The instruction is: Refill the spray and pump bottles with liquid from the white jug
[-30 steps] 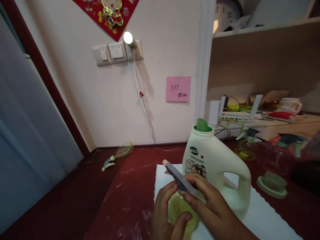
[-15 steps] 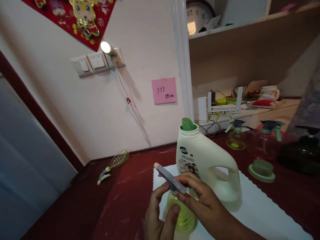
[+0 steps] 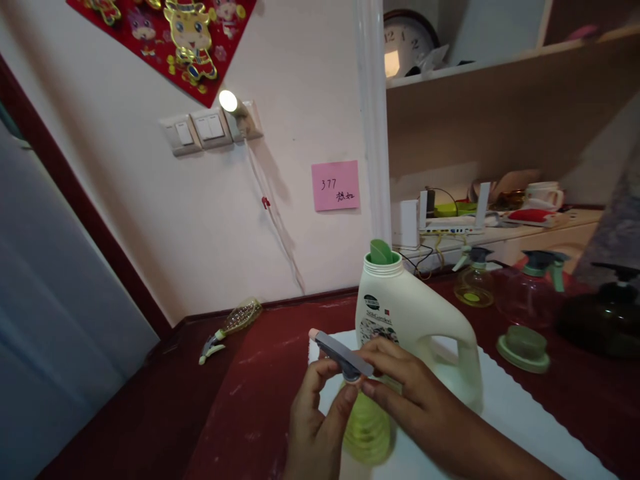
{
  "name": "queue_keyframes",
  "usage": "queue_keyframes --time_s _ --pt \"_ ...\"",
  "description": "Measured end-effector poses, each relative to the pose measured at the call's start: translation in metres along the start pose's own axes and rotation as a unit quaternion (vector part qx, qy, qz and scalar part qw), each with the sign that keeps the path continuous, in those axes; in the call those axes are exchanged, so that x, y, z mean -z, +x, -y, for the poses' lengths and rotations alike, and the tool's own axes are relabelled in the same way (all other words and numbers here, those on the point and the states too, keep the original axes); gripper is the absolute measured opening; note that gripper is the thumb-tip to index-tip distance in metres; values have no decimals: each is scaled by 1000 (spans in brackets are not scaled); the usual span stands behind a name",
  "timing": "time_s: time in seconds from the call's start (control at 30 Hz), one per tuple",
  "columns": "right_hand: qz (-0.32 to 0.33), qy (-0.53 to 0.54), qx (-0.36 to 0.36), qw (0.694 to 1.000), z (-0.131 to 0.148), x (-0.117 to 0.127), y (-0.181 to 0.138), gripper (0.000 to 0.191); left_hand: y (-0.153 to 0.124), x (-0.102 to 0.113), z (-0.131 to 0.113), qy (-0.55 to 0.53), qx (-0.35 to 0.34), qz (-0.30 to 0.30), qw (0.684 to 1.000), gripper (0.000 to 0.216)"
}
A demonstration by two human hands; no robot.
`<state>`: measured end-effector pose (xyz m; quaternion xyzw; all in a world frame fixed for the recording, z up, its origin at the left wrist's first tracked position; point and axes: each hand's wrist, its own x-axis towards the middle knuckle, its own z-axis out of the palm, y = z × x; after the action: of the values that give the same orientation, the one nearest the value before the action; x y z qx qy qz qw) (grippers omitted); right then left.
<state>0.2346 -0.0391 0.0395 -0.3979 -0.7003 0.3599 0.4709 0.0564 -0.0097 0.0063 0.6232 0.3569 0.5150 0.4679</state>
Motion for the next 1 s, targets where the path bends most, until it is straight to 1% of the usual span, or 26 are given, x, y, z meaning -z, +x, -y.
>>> queue_keyframes --time_s 0.13,0.3,0.37,0.57,0.73,0.87,1.0 --pt "-20 20 7 1000 1 3 2 24 3 2 -13 12 9 23 1000 24" --pt "-28 41 5 999 0 4 2 23 10 1 -23 25 5 32 999 22" --pt "-32 49 3 998 -1 4 2 22 12 1 -23 28 2 34 999 24" --pt "-40 58 -4 998 -1 4 2 23 9 -1 -21 43 -7 4 999 27" --pt "-44 48 -8 998 1 5 2 18 7 -3 -21 51 -8 -17 999 30" --pt "-51 43 -6 998 0 2 1 19 8 0 -19 57 5 -7 998 30" --pt "-53 28 -1 998 1 2 1 19 10 4 -15 58 -14 5 998 28"
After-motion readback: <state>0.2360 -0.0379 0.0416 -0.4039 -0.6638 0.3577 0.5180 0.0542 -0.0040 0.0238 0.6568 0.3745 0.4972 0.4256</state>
